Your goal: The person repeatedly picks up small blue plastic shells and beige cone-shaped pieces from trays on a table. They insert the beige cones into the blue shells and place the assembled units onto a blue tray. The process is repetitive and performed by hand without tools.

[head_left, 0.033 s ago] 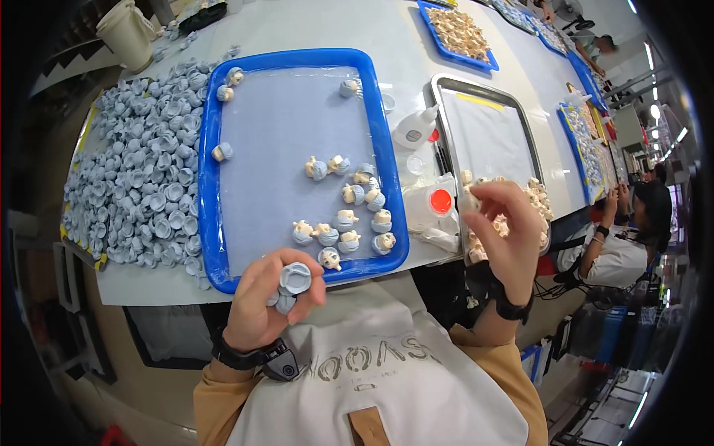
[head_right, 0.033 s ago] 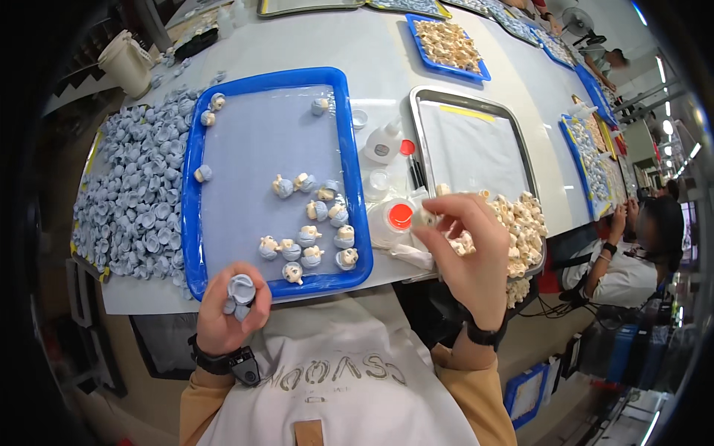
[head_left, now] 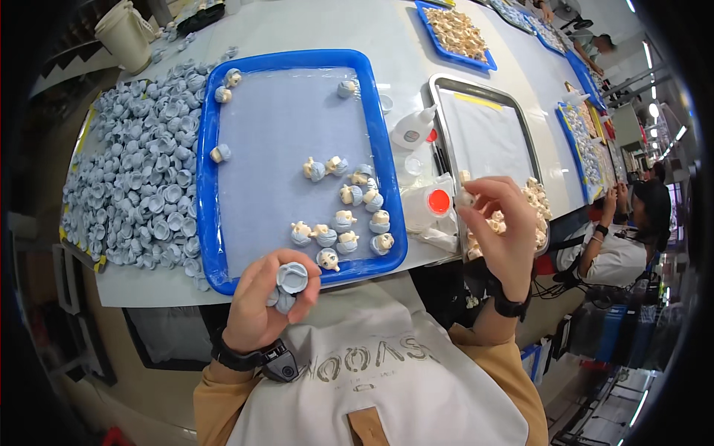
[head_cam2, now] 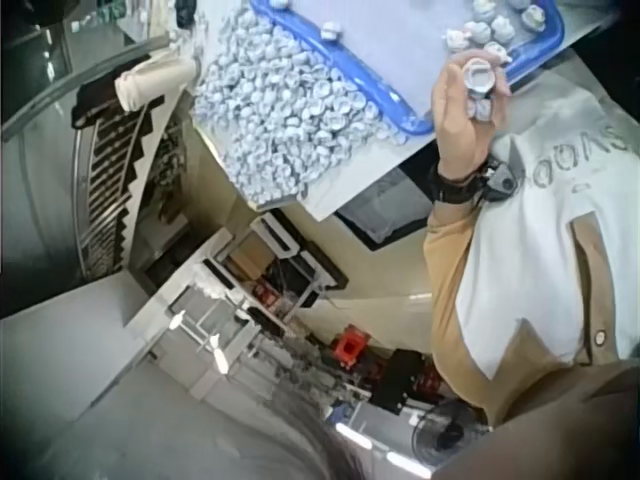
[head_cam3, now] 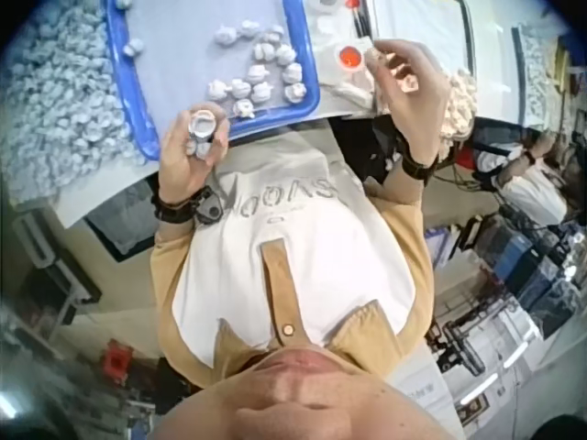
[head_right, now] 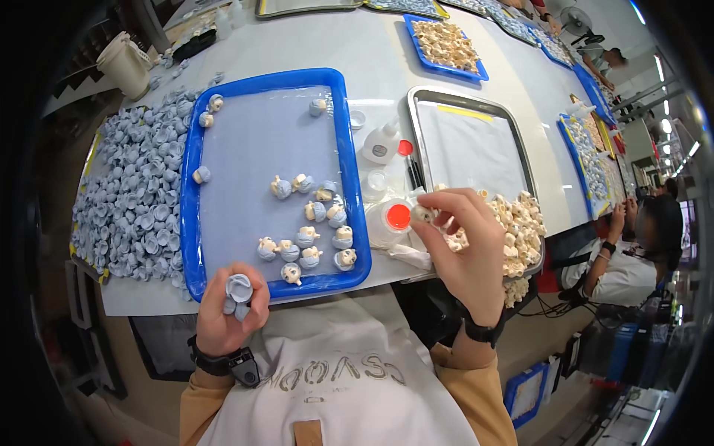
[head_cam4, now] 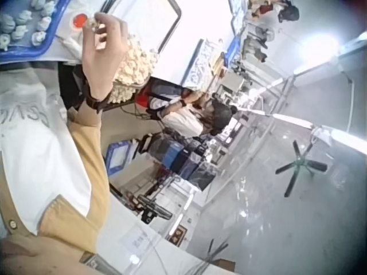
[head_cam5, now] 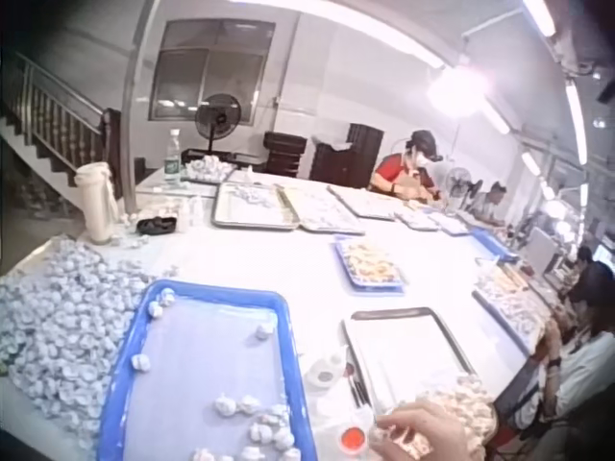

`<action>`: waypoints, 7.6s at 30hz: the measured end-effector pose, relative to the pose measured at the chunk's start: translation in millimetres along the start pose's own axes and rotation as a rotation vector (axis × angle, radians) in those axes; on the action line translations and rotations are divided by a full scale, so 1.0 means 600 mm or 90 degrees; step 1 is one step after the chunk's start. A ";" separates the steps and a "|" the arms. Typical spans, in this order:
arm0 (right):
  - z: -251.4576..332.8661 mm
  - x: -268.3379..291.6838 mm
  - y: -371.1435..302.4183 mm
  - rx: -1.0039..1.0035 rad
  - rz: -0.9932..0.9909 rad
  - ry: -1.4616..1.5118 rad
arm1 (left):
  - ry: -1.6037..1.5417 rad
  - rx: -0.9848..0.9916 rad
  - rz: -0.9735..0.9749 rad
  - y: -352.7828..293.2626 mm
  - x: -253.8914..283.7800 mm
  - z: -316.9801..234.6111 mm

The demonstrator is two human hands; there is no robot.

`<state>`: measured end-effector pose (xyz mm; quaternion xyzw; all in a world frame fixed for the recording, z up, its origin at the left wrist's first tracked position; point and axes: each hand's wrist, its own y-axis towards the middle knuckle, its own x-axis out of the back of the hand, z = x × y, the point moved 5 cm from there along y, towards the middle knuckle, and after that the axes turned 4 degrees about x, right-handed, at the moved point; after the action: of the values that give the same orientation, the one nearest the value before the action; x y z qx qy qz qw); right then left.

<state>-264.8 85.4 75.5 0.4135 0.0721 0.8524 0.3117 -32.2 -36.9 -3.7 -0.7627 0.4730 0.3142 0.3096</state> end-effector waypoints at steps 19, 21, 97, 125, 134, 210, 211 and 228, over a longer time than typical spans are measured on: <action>0.003 -0.024 0.008 0.046 0.069 -0.089 | 0.182 -0.026 -0.058 -0.001 -0.011 -0.007; 0.002 -0.022 0.004 0.037 0.062 -0.087 | 0.182 -0.030 -0.062 -0.001 -0.011 -0.007; -0.004 0.048 0.001 0.111 0.119 0.046 | 0.148 0.123 0.034 0.006 -0.024 0.006; 0.012 -0.019 -0.002 0.143 0.059 -0.156 | 0.295 -0.035 -0.059 -0.001 -0.014 0.007; 0.072 -0.027 -0.036 0.214 -0.015 0.087 | 0.330 -0.065 -0.053 0.009 -0.025 0.005; 0.046 0.001 0.002 0.085 -0.059 -0.050 | 0.209 -0.119 -0.179 0.008 -0.028 -0.006; 0.032 0.002 0.006 0.064 -0.029 -0.049 | 0.213 -0.132 -0.177 0.008 -0.026 -0.004; 0.003 -0.026 0.008 0.122 0.062 -0.094 | 0.221 -0.094 -0.049 0.007 -0.025 0.007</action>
<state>-258.6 72.4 67.9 0.5059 0.1098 0.8230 0.2338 -42.1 -27.0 4.7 -0.8436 0.4656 0.1997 0.1778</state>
